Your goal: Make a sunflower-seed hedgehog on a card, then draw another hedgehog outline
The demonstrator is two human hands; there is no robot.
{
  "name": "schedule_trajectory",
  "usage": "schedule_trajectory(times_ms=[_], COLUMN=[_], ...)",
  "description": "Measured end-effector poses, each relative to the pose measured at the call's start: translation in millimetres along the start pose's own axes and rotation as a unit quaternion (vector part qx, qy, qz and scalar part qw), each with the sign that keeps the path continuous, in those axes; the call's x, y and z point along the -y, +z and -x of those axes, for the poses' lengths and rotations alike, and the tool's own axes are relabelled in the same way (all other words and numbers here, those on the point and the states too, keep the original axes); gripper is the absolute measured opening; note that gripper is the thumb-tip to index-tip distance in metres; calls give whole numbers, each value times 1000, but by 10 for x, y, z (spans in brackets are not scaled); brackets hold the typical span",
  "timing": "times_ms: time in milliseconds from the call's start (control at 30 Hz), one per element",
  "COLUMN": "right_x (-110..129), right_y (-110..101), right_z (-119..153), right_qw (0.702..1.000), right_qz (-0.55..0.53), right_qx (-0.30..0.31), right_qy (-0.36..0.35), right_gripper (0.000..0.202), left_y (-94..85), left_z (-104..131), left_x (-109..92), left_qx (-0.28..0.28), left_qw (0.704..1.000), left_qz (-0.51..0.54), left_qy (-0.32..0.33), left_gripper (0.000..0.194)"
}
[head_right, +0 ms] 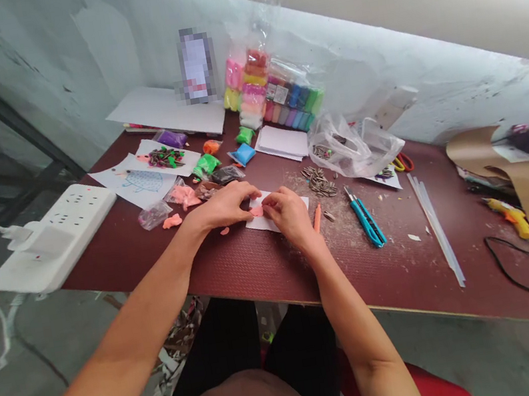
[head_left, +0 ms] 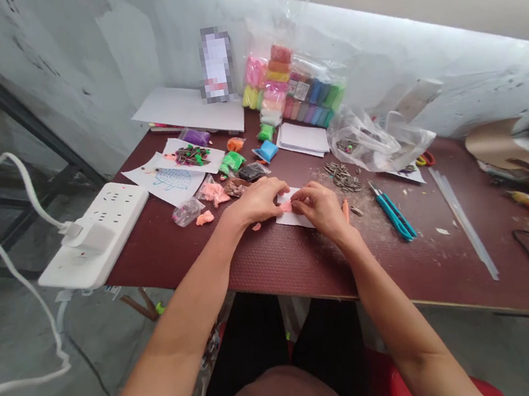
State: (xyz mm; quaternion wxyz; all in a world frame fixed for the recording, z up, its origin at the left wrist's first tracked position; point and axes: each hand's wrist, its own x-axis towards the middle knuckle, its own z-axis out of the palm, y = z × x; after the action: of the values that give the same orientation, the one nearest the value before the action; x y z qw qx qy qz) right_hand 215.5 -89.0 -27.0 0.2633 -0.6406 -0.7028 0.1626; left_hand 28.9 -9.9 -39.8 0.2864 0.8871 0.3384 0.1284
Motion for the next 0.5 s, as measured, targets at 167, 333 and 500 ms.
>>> schedule_trajectory(times_ms=[167, 333, 500], right_x=[8, -9, -3], right_y=[12, 19, 8], right_z=[-12, -8, 7], right_qw=[1000, 1000, 1000], right_qz=[4, 2, 2], right_qx=[8, 14, 20], right_qy=[2, -12, -17], right_gripper=[14, 14, 15], left_y=[-13, -13, -10], left_z=[9, 5, 1], left_x=[-26, -33, -26], left_qx=[6, 7, 4], left_qw=[1000, 1000, 1000], left_qz=[-10, -9, -4], left_qy=[3, 0, 1], left_gripper=[44, 43, 43])
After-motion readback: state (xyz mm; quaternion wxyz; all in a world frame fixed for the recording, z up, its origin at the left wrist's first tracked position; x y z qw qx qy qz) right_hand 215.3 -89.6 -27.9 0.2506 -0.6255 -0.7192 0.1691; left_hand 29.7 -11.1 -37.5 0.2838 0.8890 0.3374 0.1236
